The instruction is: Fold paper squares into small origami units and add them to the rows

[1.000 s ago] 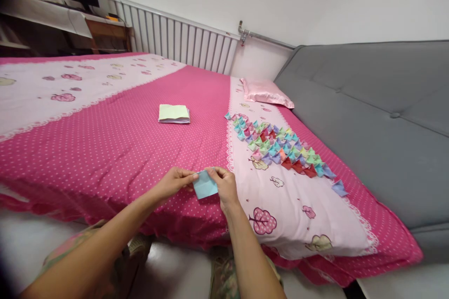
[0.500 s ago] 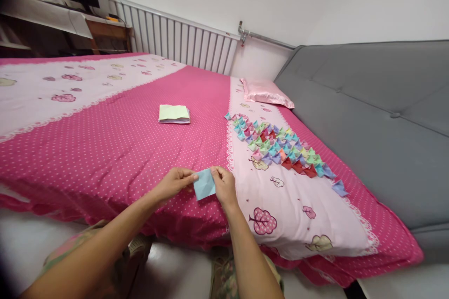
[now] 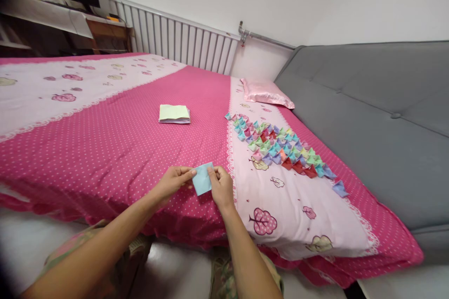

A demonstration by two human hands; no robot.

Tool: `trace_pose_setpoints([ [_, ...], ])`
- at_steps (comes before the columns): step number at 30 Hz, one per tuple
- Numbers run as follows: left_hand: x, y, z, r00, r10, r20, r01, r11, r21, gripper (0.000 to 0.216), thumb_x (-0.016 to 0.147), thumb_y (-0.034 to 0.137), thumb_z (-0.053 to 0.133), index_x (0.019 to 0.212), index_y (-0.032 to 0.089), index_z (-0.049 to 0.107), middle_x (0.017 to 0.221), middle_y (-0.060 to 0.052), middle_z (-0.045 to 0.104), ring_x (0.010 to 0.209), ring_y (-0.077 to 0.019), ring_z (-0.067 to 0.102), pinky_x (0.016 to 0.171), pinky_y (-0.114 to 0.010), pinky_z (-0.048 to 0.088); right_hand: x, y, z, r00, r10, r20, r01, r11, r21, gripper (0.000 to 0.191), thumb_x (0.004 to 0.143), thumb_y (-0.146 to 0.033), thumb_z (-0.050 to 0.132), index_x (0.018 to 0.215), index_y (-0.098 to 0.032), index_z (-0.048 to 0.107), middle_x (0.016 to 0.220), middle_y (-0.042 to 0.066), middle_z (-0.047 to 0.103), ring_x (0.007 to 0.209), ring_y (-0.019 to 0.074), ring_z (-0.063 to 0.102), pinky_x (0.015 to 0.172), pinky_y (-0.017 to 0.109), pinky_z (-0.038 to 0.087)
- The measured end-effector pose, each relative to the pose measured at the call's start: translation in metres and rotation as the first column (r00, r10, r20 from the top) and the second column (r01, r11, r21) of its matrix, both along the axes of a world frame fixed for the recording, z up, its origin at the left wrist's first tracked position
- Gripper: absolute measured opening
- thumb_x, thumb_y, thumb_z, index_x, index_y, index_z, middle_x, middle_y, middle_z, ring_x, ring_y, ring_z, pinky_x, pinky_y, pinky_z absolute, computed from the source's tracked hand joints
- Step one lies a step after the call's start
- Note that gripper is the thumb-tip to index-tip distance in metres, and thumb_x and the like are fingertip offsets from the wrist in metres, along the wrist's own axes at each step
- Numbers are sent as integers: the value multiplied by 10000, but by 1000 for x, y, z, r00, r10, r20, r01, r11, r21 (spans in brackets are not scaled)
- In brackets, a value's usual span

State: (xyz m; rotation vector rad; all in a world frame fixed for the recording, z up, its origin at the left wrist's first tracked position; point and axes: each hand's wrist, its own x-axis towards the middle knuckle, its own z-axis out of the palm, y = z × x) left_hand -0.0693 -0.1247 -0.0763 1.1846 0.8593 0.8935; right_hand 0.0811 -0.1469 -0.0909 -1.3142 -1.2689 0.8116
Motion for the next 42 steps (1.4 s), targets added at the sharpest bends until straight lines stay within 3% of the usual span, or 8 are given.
trace_pose_setpoints([
  [5, 5, -9, 3, 999, 3, 36, 1, 994, -107, 274, 638, 380, 687, 705, 117, 648, 609, -46, 646, 535, -108, 569, 536, -213, 426, -3, -2, 5, 995, -98, 11, 97, 994, 51, 305, 771, -470, 512, 676, -181, 529, 546, -40, 490, 481, 100, 419, 448, 209, 315],
  [12, 7, -10, 0, 996, -69, -56, 61, 991, -123, 304, 562, 365, 740, 625, 82, 647, 536, -42, 619, 454, -84, 521, 488, -205, 412, -6, -8, 12, 970, -160, 184, 131, 978, 161, 282, 787, -434, 515, 674, -180, 564, 580, -26, 534, 512, 106, 435, 515, 220, 323],
  [17, 6, -7, -4, 994, -113, -12, 110, 983, -150, 290, 531, 338, 760, 624, 87, 649, 530, -27, 617, 462, -75, 520, 509, -199, 418, -3, -9, 13, 950, -187, 251, 138, 970, 202, 264, 786, -418, 530, 703, -177, 596, 589, -17, 548, 519, 110, 451, 531, 225, 339],
  [28, 6, -7, -1, 985, -167, 52, 173, 971, -163, 349, 453, 269, 804, 717, 77, 680, 591, -40, 652, 511, -82, 544, 535, -190, 417, 3, -3, 10, 974, -176, 142, 152, 974, 166, 303, 770, -436, 537, 664, -154, 571, 535, -38, 489, 484, 88, 409, 474, 200, 335],
  [36, 0, -4, 2, 1000, -15, 21, 19, 987, -158, 299, 622, 403, 694, 666, 108, 673, 607, -55, 667, 520, -95, 576, 541, -191, 440, 2, -3, 9, 991, -98, 86, 86, 987, 137, 282, 761, -421, 558, 684, -150, 581, 531, -42, 482, 480, 84, 402, 445, 195, 319],
  [42, -3, -2, 5, 998, -56, -27, 54, 995, -90, 319, 663, 434, 645, 651, 117, 678, 558, -60, 659, 483, -99, 557, 441, -168, 369, 3, -3, 10, 996, -81, 48, 74, 988, 135, 277, 758, -412, 564, 678, -148, 589, 533, -41, 486, 473, 82, 407, 441, 196, 323],
])
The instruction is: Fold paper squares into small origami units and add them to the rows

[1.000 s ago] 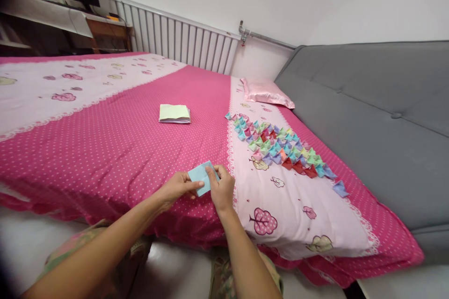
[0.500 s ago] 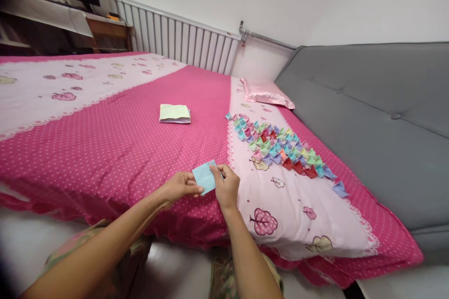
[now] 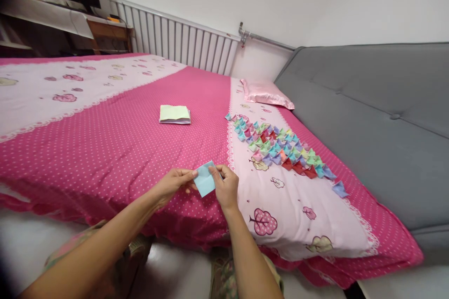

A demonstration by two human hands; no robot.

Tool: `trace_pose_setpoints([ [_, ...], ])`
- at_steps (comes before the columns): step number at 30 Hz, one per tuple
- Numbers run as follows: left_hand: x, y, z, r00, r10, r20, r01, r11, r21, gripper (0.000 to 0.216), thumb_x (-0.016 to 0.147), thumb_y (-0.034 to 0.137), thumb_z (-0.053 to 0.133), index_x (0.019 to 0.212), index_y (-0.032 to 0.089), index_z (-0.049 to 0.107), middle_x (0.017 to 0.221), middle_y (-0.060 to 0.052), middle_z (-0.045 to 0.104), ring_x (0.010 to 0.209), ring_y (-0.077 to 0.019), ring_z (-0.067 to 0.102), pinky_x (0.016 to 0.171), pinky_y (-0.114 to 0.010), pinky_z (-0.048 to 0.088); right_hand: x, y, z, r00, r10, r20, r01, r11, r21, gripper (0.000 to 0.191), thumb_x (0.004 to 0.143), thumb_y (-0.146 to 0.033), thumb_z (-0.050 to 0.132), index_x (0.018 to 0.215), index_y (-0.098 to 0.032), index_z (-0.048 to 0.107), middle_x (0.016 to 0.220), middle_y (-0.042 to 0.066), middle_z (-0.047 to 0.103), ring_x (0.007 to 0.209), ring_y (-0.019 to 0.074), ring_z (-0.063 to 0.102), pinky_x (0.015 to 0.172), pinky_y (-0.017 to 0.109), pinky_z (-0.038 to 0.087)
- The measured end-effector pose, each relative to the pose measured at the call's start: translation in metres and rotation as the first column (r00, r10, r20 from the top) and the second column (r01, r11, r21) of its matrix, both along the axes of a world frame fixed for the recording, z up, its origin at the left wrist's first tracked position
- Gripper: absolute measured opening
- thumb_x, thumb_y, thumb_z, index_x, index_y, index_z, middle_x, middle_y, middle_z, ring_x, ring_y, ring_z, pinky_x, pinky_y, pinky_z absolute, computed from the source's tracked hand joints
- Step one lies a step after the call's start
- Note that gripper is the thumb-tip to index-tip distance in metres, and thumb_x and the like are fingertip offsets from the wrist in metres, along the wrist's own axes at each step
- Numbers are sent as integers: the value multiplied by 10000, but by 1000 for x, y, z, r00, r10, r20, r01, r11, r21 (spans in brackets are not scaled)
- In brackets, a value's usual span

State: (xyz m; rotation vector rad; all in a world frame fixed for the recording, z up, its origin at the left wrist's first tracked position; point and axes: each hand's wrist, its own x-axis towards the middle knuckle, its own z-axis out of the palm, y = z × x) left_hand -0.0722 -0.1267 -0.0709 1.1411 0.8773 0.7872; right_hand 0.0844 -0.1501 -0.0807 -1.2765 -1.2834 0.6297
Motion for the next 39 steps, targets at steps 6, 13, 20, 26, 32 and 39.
trace_pose_setpoints([
  [6, -1, 2, -4, 992, 108, -71, -104, 993, 61, 324, 729, 426, 585, 706, 120, 688, 396, 12, 535, 294, -23, 267, 343, -178, 160, 1, 3, -1, 1000, -17, -23, 17, 1000, 24, 331, 735, -387, 600, 988, -175, 583, 804, 31, 609, 706, 149, 566, 559, 225, 449],
  [13, 1, 4, -4, 985, 172, 11, -173, 984, 35, 281, 667, 391, 659, 739, 123, 699, 617, -62, 671, 524, -108, 581, 476, -181, 392, 0, 2, -1, 993, 23, 114, -31, 997, 75, 402, 717, -337, 618, 1096, -216, 559, 1115, 82, 572, 925, 198, 559, 677, 286, 505],
  [20, 1, 1, -4, 983, 156, 93, -156, 988, -17, 302, 646, 401, 685, 788, 135, 703, 753, -88, 706, 700, -157, 641, 612, -220, 455, 1, 3, -4, 975, 13, 222, -37, 994, 104, 432, 732, -272, 604, 1158, -236, 544, 1181, 74, 560, 1068, 223, 524, 884, 380, 447],
  [26, 2, 0, -2, 969, 164, 185, -151, 985, -81, 298, 705, 393, 640, 823, 127, 703, 809, -96, 710, 741, -149, 645, 702, -223, 463, -1, 1, -2, 936, 24, 351, -78, 987, 140, 495, 764, -201, 554, 1241, -302, 472, 1289, 39, 495, 1215, 222, 407, 1003, 427, 339],
  [32, 2, -2, 1, 924, 238, 300, -198, 967, -158, 186, 685, 239, 663, 824, 120, 697, 928, -92, 698, 867, -177, 634, 802, -248, 471, -1, -2, 0, 923, 0, 385, -84, 976, 202, 431, 779, -138, 507, 1163, -331, 546, 1376, 15, 385, 1237, 226, 374, 1026, 457, 297],
  [39, 1, 0, -2, 890, 255, 379, -185, 960, -211, 152, 706, 166, 615, 826, 110, 690, 933, -93, 695, 850, -176, 645, 827, -261, 483, -6, -5, 0, 953, 10, 302, -81, 971, 224, 536, 776, -127, 497, 1277, -300, 414, 1403, 48, 322, 1240, 236, 363, 908, 399, 450],
])
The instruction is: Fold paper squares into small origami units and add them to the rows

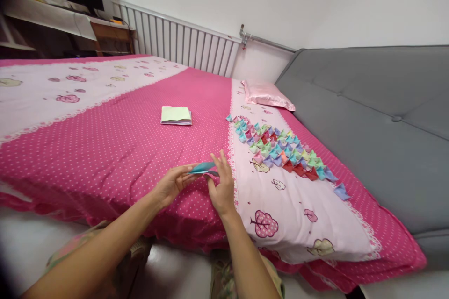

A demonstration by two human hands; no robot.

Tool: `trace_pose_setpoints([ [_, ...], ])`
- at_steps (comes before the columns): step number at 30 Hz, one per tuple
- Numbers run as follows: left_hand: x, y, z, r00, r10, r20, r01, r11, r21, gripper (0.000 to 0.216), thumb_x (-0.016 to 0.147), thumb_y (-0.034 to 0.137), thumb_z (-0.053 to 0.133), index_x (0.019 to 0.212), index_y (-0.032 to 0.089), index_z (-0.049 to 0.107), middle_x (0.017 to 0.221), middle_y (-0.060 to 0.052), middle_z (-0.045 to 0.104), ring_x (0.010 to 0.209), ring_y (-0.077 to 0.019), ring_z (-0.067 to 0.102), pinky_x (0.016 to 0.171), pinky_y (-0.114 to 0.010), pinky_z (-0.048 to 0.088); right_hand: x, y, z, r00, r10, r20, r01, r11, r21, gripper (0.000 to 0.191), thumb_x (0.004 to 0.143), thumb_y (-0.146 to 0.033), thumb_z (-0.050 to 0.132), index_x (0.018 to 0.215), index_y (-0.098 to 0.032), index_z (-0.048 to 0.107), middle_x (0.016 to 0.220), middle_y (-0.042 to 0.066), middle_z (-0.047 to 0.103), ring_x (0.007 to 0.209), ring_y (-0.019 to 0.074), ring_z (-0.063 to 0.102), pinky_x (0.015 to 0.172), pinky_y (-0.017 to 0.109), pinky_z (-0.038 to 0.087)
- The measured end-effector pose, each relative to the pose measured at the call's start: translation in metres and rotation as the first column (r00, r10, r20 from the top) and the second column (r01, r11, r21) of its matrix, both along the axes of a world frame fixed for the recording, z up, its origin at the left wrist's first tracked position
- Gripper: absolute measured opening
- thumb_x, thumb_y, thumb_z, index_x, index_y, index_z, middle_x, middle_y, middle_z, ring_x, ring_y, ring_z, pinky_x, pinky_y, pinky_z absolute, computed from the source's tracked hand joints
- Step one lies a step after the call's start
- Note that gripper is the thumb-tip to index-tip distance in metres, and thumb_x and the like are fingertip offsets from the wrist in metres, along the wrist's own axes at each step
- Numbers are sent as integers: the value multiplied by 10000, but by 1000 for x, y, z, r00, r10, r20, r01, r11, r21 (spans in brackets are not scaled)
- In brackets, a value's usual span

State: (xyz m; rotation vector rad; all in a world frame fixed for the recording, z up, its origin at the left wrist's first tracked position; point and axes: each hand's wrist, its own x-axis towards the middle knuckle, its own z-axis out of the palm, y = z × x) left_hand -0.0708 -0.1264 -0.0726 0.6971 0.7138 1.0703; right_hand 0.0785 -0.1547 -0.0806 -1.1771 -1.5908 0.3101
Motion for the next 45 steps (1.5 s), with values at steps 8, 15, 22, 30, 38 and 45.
trace_pose_setpoints([
  [8, 2, -1, -1, 1000, -3, -15, 3, 1000, 20, 135, 688, 119, 616, 797, 109, 696, 872, -82, 703, 788, -151, 645, 779, -229, 489, -4, -2, 1, 999, -12, -33, 13, 999, 35, 352, 749, -97, 498, 1076, -221, 533, 1401, 84, 296, 1168, 222, 432, 830, 363, 492],
  [15, 7, -1, 5, 998, 66, 19, -66, 998, 21, 162, 700, 51, 600, 831, 120, 666, 848, -64, 697, 707, -111, 637, 696, -189, 490, -1, -1, -3, 996, -53, 69, 45, 993, 108, 427, 596, 39, 405, 755, -246, 680, 1400, -34, 309, 1220, 238, 372, 1006, 460, 313],
  [22, 2, 3, 7, 994, 64, 90, -47, 982, -182, 112, 827, 161, 503, 817, 112, 603, 773, -69, 675, 656, -120, 642, 625, -205, 533, 0, -1, -1, 999, -2, -43, 3, 999, 35, 413, 603, 25, 408, 749, -238, 689, 1380, -21, 342, 1199, 228, 397, 995, 439, 332],
  [30, -2, 3, 11, 981, 38, 189, 2, 979, -205, 130, 846, 123, 456, 873, 102, 582, 784, -65, 676, 670, -114, 651, 633, -194, 545, 1, 1, -2, 990, 41, -137, -47, 998, -36, 332, 684, -38, 481, 833, -244, 694, 1323, 35, 415, 1112, 203, 475, 939, 391, 408],
  [38, 0, 0, 10, 982, -6, 189, 43, 981, -191, 131, 833, 140, 487, 909, 94, 584, 834, -92, 680, 698, -124, 657, 654, -198, 549, 1, 2, -1, 987, 67, -146, -81, 992, -94, 232, 686, -124, 601, 842, -260, 706, 1330, 47, 410, 1123, 224, 473, 950, 397, 399],
  [45, 0, -1, 5, 996, -54, 76, 64, 990, -129, 114, 765, 80, 566, 846, 96, 645, 833, -76, 699, 706, -121, 657, 668, -176, 533, 1, 3, -3, 982, 96, -160, -113, 988, -101, 163, 705, -204, 631, 839, -256, 709, 1304, 61, 440, 1135, 220, 476, 963, 382, 380],
])
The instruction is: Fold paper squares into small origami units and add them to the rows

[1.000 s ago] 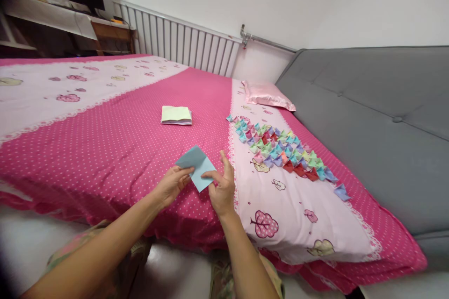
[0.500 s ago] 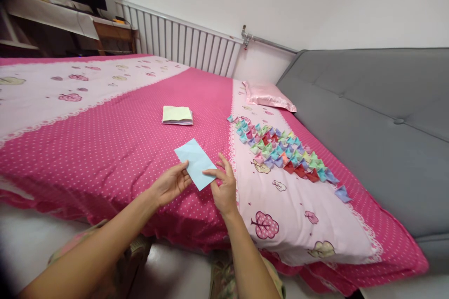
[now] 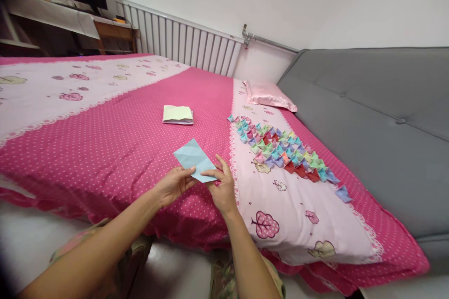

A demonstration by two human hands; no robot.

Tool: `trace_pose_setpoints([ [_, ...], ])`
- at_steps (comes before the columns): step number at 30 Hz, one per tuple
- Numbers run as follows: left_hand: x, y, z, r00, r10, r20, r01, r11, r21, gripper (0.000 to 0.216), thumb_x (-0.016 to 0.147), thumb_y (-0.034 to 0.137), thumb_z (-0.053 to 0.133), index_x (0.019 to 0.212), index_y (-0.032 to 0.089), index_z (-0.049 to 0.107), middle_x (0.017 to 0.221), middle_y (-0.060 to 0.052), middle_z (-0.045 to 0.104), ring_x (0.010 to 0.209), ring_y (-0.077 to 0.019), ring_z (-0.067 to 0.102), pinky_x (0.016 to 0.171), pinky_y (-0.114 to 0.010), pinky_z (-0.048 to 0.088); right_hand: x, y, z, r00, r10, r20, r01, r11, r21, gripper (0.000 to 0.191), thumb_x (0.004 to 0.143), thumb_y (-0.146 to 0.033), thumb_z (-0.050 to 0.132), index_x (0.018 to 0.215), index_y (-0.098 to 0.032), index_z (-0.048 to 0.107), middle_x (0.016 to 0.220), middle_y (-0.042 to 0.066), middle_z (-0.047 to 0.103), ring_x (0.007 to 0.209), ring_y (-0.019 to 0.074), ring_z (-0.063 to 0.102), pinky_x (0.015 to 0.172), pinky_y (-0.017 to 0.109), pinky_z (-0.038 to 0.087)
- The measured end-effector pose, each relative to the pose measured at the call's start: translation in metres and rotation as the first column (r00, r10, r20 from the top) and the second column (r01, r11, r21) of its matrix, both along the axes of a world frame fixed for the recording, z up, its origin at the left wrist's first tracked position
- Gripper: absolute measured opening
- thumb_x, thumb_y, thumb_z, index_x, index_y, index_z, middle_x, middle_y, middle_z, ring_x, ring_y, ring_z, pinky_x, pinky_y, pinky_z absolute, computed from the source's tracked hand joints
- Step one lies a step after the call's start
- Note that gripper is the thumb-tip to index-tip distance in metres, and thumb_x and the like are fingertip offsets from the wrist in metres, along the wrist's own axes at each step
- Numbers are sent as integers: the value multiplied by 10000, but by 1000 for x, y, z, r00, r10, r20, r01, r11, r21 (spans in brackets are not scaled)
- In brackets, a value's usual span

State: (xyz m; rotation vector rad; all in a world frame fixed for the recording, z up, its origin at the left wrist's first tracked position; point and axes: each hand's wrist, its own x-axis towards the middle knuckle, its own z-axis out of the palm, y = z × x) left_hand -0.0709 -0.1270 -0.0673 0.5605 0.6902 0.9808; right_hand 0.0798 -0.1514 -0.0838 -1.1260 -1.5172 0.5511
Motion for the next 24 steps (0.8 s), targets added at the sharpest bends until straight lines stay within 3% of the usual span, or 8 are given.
trace_pose_setpoints([
  [7, 0, 0, -1, 999, -34, -18, 34, 999, 25, 140, 795, 122, 542, 849, 96, 668, 892, -97, 704, 775, -146, 661, 709, -200, 524, -2, 1, 1, 996, -50, -70, 45, 996, -76, 187, 746, -342, 603, 821, -201, 700, 1203, 105, 519, 1065, 225, 528, 764, 302, 489],
  [11, 1, 0, -1, 998, -58, -37, 59, 998, 33, 162, 818, 143, 518, 808, 94, 672, 852, -93, 712, 759, -132, 663, 725, -193, 511, -2, 0, -1, 984, -133, -120, 122, 988, -97, 206, 741, -351, 602, 771, -160, 672, 855, 64, 647, 783, 176, 599, 666, 272, 473],
  [14, 2, -1, 0, 997, -63, -40, 65, 997, 38, 171, 826, 151, 510, 776, 105, 667, 805, -83, 716, 745, -131, 664, 735, -211, 505, -2, 0, -3, 971, -171, -165, 149, 979, -139, 222, 723, -364, 615, 704, -143, 623, 634, 2, 603, 611, 135, 550, 598, 249, 442],
  [20, 5, -4, -3, 995, -90, -45, 95, 988, 124, 146, 731, 205, 648, 845, 117, 670, 901, -91, 704, 825, -156, 651, 806, -252, 472, -5, 1, -5, 943, -232, -237, 194, 966, -172, 258, 677, -380, 648, 649, -151, 533, 580, -41, 509, 543, 103, 473, 538, 220, 400],
  [24, 9, -4, -10, 996, -27, -83, 42, 982, 183, 234, 631, 180, 732, 852, 122, 677, 935, -88, 694, 829, -158, 641, 765, -229, 470, -8, 0, -5, 936, -223, -273, 180, 968, -173, 255, 662, -365, 661, 672, -164, 505, 596, -48, 499, 552, 101, 483, 542, 217, 405],
])
